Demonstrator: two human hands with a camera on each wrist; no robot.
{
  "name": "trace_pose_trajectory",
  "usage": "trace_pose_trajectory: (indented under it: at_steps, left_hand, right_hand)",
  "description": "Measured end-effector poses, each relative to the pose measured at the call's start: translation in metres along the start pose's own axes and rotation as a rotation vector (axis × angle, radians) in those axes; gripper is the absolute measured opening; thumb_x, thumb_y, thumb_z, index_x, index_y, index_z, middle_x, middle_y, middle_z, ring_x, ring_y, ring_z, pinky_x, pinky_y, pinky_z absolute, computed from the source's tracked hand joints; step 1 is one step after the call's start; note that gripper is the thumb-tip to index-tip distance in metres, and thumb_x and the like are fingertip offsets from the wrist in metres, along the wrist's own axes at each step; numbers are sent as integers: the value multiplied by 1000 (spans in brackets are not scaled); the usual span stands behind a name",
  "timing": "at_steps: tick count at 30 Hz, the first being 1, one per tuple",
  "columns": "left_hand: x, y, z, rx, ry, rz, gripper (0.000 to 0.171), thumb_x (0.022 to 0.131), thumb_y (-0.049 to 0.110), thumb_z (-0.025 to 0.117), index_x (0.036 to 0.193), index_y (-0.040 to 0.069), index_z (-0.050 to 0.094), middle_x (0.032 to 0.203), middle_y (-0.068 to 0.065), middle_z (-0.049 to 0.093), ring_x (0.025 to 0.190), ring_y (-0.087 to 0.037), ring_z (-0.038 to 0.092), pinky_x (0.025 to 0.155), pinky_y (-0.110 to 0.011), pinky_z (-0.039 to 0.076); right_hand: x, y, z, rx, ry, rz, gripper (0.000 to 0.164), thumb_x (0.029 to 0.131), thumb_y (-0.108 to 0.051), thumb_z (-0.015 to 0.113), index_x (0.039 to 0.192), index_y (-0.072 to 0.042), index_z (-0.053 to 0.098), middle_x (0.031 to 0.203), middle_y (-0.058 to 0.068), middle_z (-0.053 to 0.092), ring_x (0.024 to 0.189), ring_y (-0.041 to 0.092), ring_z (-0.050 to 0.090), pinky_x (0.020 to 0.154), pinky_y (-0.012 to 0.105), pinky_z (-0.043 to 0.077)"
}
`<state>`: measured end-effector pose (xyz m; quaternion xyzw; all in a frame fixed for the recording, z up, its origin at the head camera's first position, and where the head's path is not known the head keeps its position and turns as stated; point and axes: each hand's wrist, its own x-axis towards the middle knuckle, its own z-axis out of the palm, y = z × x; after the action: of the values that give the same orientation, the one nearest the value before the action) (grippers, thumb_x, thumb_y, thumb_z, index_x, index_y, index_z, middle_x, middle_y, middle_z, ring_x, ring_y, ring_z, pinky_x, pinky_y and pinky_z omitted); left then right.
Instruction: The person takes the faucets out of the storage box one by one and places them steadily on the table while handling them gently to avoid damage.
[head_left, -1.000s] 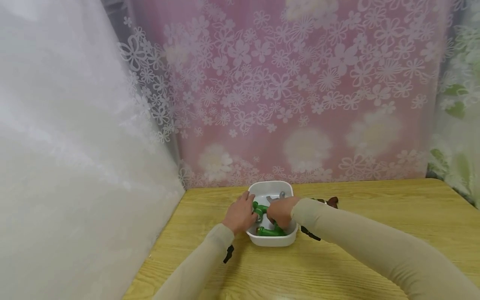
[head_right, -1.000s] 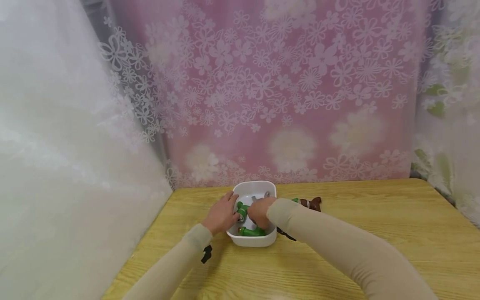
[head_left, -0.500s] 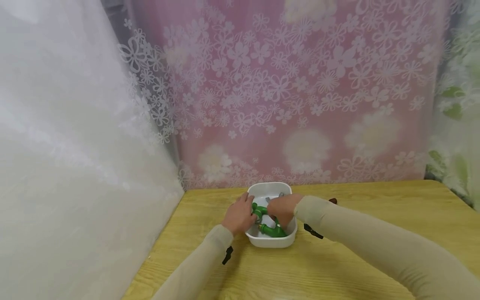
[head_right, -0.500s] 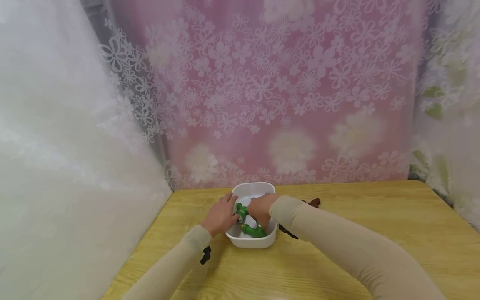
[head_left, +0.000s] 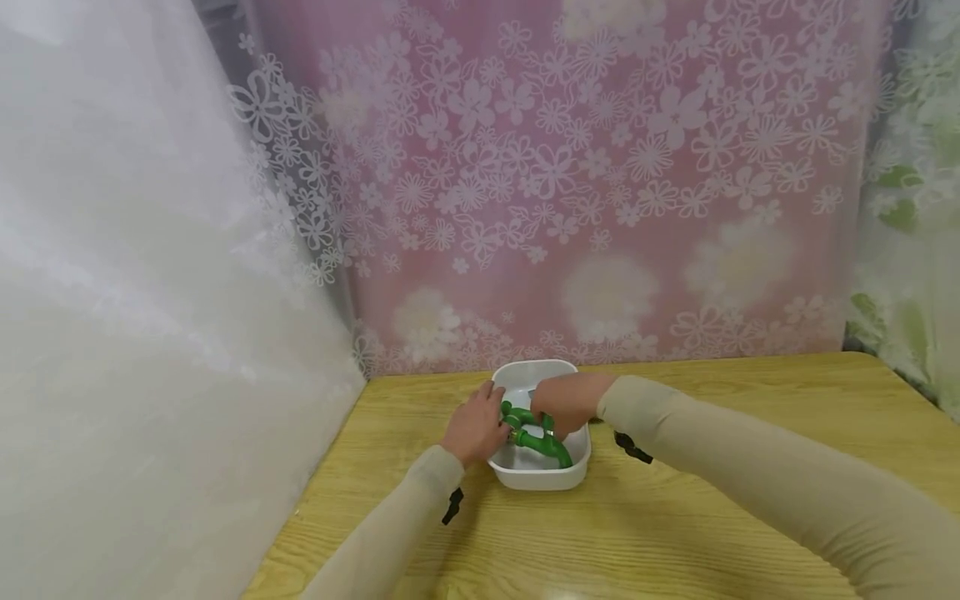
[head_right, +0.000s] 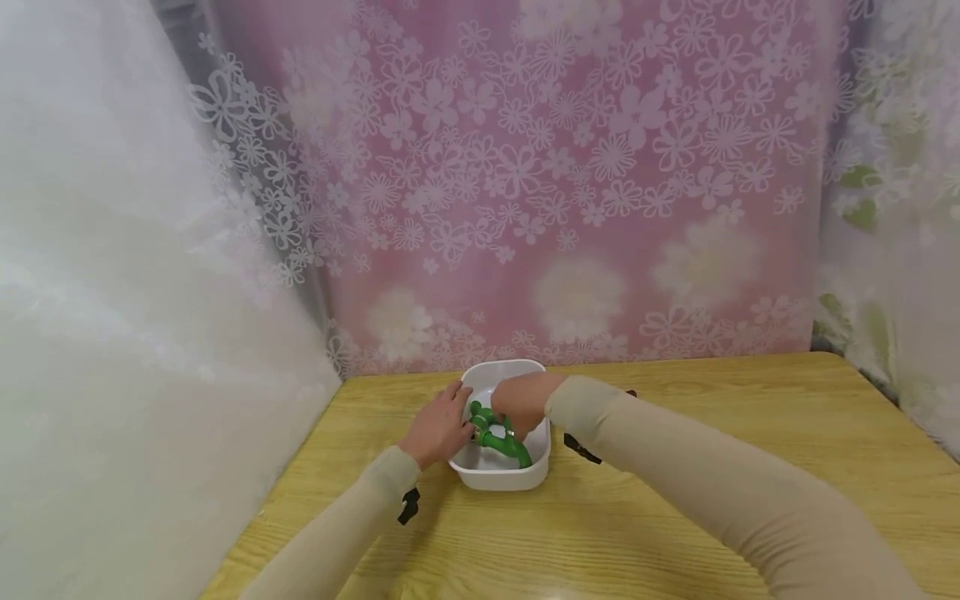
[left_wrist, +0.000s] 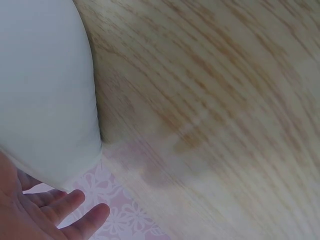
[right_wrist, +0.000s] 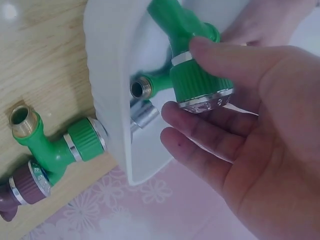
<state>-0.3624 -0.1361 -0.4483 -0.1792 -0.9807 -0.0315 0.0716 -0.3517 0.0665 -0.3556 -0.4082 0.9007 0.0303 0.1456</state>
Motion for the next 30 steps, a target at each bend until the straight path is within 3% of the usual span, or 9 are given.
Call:
trace_pose_trajectory:
  at_steps: [6,18,30]
  left_hand:
    - [1,0,1,-5,1,-2,62,98,33,61,152,9,42,159,-15,36,139,-31,47,102,-48,51]
    - [1,1,-1,1,-4,-21,64,96,32,63,151,8,42,158,-15,37,138,-31,48,104,-48,50]
    - [-1,2,-2,-8,-10,-11,65,95,32,61,152,7,41,159,-17,36,139,-33,47,104,-49,50]
  right_hand:
    - [-7,5,-10,28,2,-5,31,87,-22,81,114,-9,72,106,-3,69,88,6,62,80,29,56]
    - [-29,17,-25,102,25,34,24,89,-22,77,111,-14,72,106,-3,69,85,8,60,77,33,54]
    - [-64,34,-19,115,50,28,25,90,-23,75,114,-16,72,102,-7,66,82,8,57,72,32,52]
